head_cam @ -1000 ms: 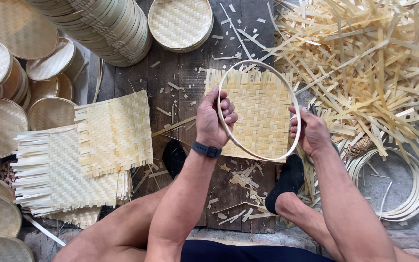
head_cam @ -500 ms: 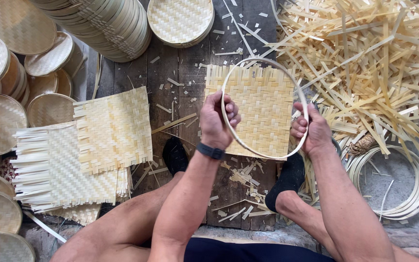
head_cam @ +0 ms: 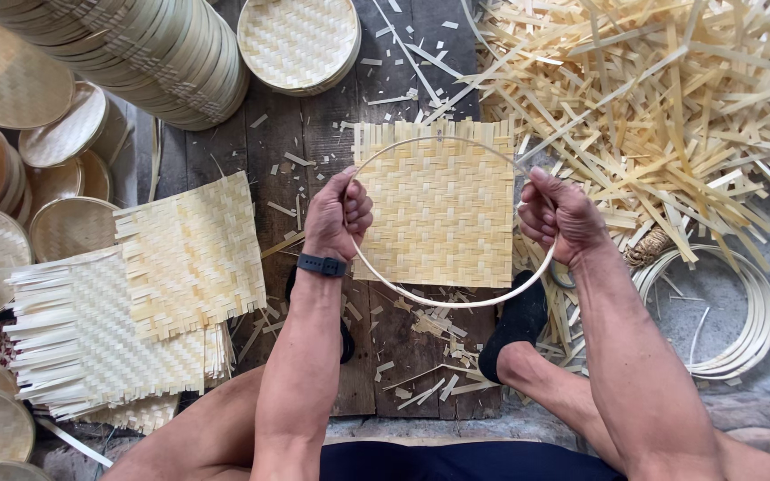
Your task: The person assembles a bamboo steamer basket by placing a woven mat into a circular frame and trimming the excess bamboo with shears.
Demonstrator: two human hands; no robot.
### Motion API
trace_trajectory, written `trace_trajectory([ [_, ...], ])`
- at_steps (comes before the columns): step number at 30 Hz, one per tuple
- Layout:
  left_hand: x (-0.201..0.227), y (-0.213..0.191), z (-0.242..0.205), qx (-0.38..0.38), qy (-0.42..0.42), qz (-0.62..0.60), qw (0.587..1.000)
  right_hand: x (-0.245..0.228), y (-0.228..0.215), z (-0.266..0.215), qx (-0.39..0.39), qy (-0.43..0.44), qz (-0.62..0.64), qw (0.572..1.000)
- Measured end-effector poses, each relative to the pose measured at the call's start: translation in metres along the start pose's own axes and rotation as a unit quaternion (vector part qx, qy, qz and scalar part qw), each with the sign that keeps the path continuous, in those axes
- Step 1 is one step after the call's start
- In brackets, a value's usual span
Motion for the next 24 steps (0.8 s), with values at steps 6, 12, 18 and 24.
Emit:
trace_trajectory([
  [6,0.004,0.024,-0.017,-0.028,-0.092,0.136,0.986,-0.003,0.001,-0.002,-0.006,0.024,-0.015,1.0],
  [12,-0.014,0.041,0.0,-0.038,-0.158,0.292,0.942,0.006,0.002,-0.002,-0.002,0.096,-0.135,0.986],
  [18,-0.007,0.026,0.007,-0.042,-0.147,0.319,0.935,0.005,0.002,-0.004,-0.009,0.129,-0.176,0.976],
  [24,0.016,0.03,-0.006,0.02,-0.114,0.148,0.982,0.012,0.003,0.003,-0.014,0.018,0.032,0.999],
])
Point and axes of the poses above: each hand's wrist, its own z-axis towards the middle knuckle, its own y-axis out of the palm, x = y × z, the point moved 7 cm from there along z, towards the middle knuckle, and after that the axes turned 5 degrees about -x, right-handed, at the moved point
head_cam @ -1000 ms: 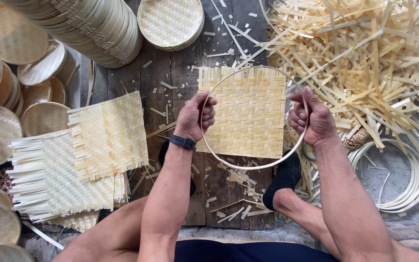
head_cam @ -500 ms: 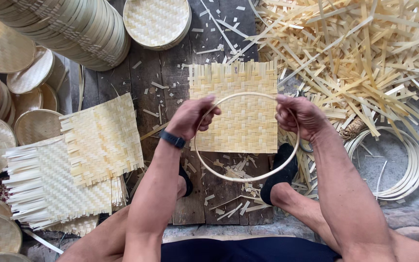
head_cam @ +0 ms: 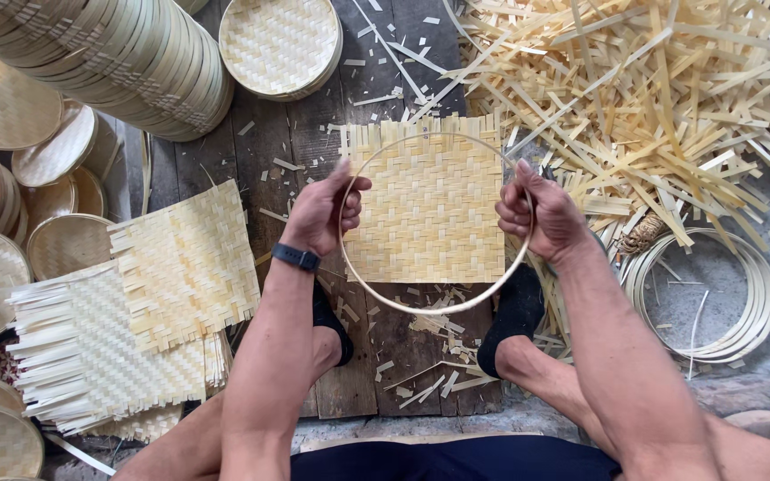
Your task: The person assembles a bamboo steamer basket by placing a woven mat into a circular frame and trimming the excess bamboo with shears.
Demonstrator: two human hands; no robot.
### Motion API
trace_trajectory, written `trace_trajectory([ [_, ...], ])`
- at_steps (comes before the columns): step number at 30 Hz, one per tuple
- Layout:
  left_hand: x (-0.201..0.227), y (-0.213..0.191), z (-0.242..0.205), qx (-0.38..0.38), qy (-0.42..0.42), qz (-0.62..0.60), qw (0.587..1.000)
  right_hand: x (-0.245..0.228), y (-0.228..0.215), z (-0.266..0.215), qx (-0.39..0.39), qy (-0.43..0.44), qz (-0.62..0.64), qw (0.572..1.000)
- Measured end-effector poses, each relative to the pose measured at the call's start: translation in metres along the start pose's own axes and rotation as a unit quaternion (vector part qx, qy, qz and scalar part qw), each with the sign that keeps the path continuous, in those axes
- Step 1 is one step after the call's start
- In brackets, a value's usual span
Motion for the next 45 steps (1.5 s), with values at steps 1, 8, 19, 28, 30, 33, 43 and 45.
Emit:
trace_trajectory([
  [1,-0.004,-0.004,-0.004,0.017,-0.005,-0.033,0.999,0.001,-0.002,0.002,0.002,-0.026,0.036,0.999],
  [8,-0.074,-0.026,0.022,0.031,0.142,-0.313,0.939,0.002,-0.007,0.004,0.114,-0.077,0.056,0.989],
  [19,-0.049,-0.059,0.02,0.063,0.177,-0.332,0.925,0.028,-0.004,-0.001,-0.008,-0.053,0.06,0.997],
  [28,-0.067,-0.057,0.021,0.061,0.158,-0.306,0.937,0.012,-0.004,0.007,0.146,-0.087,-0.15,0.974],
  [30,-0.077,-0.062,0.023,0.121,0.161,-0.267,0.942,0.01,-0.014,0.008,0.191,-0.095,-0.231,0.949],
  [33,-0.088,-0.075,0.029,0.246,0.168,-0.149,0.943,0.019,-0.034,0.015,0.268,-0.09,-0.321,0.904],
  [43,-0.095,-0.109,0.088,0.296,0.217,0.531,0.764,0.057,-0.09,0.035,0.36,-0.012,-0.584,0.728],
  [45,-0.102,-0.112,0.094,0.275,0.22,0.553,0.755,0.063,-0.095,0.037,0.357,-0.04,-0.589,0.724],
])
Point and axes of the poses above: each hand's wrist, its own z-axis towards the middle knuckle, its own y-axis out of the palm, x = y × z, the point moved 7 cm from there along z, towards the middle knuckle, and after that the axes turned 5 degrees about -x, right-handed, at the moved point
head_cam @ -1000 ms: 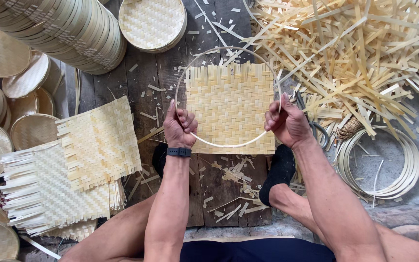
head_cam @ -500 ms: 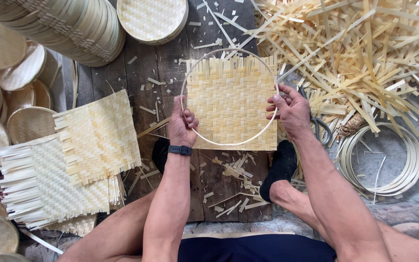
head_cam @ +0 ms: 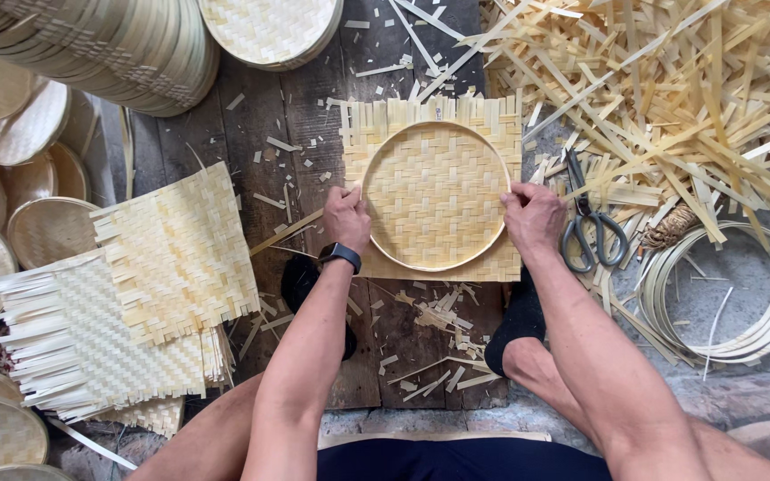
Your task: The person assembles a bamboo steamer basket by placing a woven mat into a circular frame and trimming the excess bamboo with shears.
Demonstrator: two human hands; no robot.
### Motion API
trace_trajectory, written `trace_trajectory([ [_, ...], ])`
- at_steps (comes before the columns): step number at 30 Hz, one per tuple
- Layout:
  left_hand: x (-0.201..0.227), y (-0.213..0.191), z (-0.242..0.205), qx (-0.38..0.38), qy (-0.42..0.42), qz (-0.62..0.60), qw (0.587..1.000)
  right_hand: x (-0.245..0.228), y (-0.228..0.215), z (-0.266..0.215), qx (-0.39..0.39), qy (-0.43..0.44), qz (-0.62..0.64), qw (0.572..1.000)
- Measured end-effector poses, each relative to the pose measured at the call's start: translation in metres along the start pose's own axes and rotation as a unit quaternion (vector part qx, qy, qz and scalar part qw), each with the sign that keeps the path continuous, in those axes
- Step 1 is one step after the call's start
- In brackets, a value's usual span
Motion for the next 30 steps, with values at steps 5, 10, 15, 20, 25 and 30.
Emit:
trace_trajectory([
  [5,-0.001,-0.005,-0.002,-0.03,-0.003,0.005,1.0,0.005,-0.003,0.001,0.01,-0.001,-0.015,1.0],
  [10,-0.017,-0.004,0.003,-0.032,-0.074,-0.097,0.992,0.006,-0.005,-0.002,-0.017,0.044,0.018,0.999],
  [15,-0.027,-0.005,0.009,-0.073,-0.181,-0.148,0.969,0.007,-0.004,0.0,-0.034,0.061,0.043,0.997],
  [20,-0.02,-0.01,0.007,-0.052,-0.176,-0.13,0.974,0.011,-0.001,-0.001,-0.048,0.1,0.051,0.993],
  [25,-0.028,-0.008,0.007,-0.06,-0.181,-0.193,0.962,0.008,-0.004,-0.002,-0.014,0.071,0.047,0.996],
  [30,-0.036,-0.006,0.007,-0.078,-0.192,-0.225,0.952,0.01,-0.001,-0.001,-0.029,0.081,0.057,0.995],
])
Point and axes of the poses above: each hand's wrist, its own z-axis towards the middle knuckle, its own y-axis out of the palm, x = y × z, the point moved 7 cm from there along z, towards the middle knuckle, and after that the axes turned 5 degrees about -x, right-handed, at the moved point
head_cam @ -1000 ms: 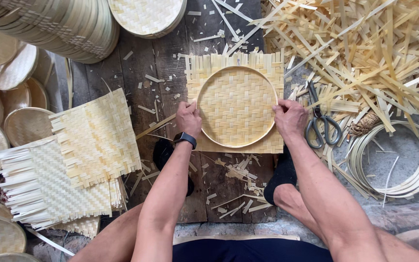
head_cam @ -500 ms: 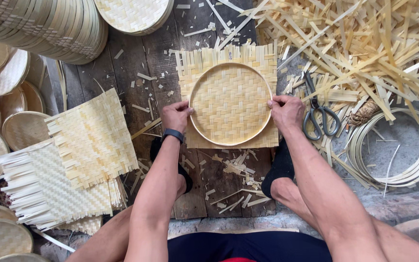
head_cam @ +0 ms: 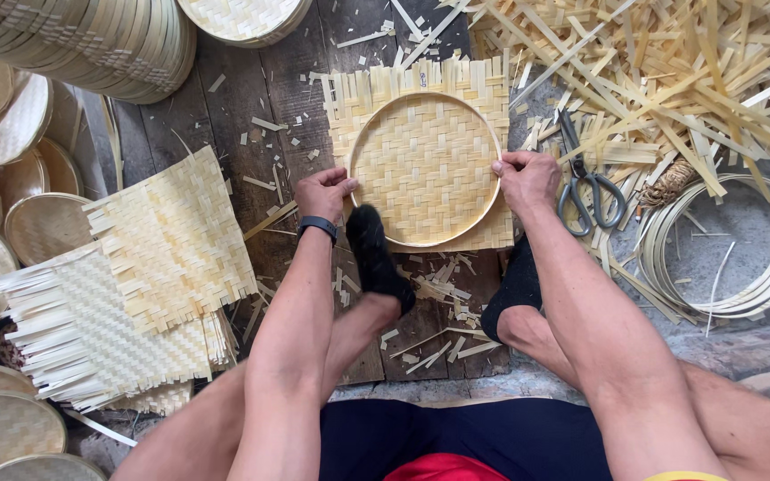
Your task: The person assembles a bamboo steamer basket by placing a woven mat into a circular frame and trimming the excess bamboo with shears.
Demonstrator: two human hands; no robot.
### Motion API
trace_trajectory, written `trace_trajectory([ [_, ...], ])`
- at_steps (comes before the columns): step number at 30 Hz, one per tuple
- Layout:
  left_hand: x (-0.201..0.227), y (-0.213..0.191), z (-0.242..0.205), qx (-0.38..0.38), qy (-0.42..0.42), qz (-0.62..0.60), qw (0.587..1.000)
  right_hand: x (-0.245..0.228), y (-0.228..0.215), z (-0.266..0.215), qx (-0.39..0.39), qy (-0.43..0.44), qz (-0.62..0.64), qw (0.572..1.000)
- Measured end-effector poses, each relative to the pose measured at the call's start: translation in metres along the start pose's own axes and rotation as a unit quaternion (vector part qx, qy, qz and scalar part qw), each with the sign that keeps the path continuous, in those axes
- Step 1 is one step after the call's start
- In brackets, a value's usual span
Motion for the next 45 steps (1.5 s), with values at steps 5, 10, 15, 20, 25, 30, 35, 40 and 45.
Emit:
trace_trajectory([
  [5,0.002,0.004,0.01,-0.016,-0.017,0.022,0.999,0.004,0.001,0.001,-0.006,-0.001,0.01,1.0],
  [10,0.002,0.005,0.005,0.018,-0.012,0.064,0.998,0.009,0.001,0.004,-0.012,0.012,0.011,1.0],
  [15,-0.015,0.007,0.0,-0.011,-0.034,-0.029,0.999,0.02,0.003,0.017,-0.032,-0.017,0.003,0.999],
  [20,-0.021,0.008,0.0,-0.042,-0.089,-0.128,0.987,0.031,0.007,0.045,-0.115,0.003,-0.008,0.993],
  [25,-0.014,0.005,0.0,-0.052,-0.076,-0.117,0.989,0.025,0.008,0.056,-0.185,0.038,-0.036,0.981],
  [30,-0.027,0.007,-0.003,-0.028,-0.041,-0.132,0.99,0.01,0.002,0.04,-0.129,-0.004,-0.057,0.99],
  [35,-0.043,0.005,-0.003,-0.023,-0.04,-0.133,0.99,-0.003,-0.002,0.025,-0.071,-0.014,-0.063,0.995],
  [40,-0.03,0.004,-0.001,-0.029,-0.026,-0.108,0.993,-0.088,-0.013,-0.054,0.206,-0.454,-0.22,0.838],
  [45,0.028,-0.001,0.003,-0.006,0.039,0.147,0.988,-0.029,0.091,-0.116,-0.237,-0.079,-0.087,0.964],
])
Point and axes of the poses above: each hand's wrist, its own z-axis towards the middle knuckle, its own y-axis out of the palm, x = y × z, the point moved 7 cm from there along z, towards the middle knuckle, and after that the axes turned 5 degrees about -x, right-handed, at the moved point
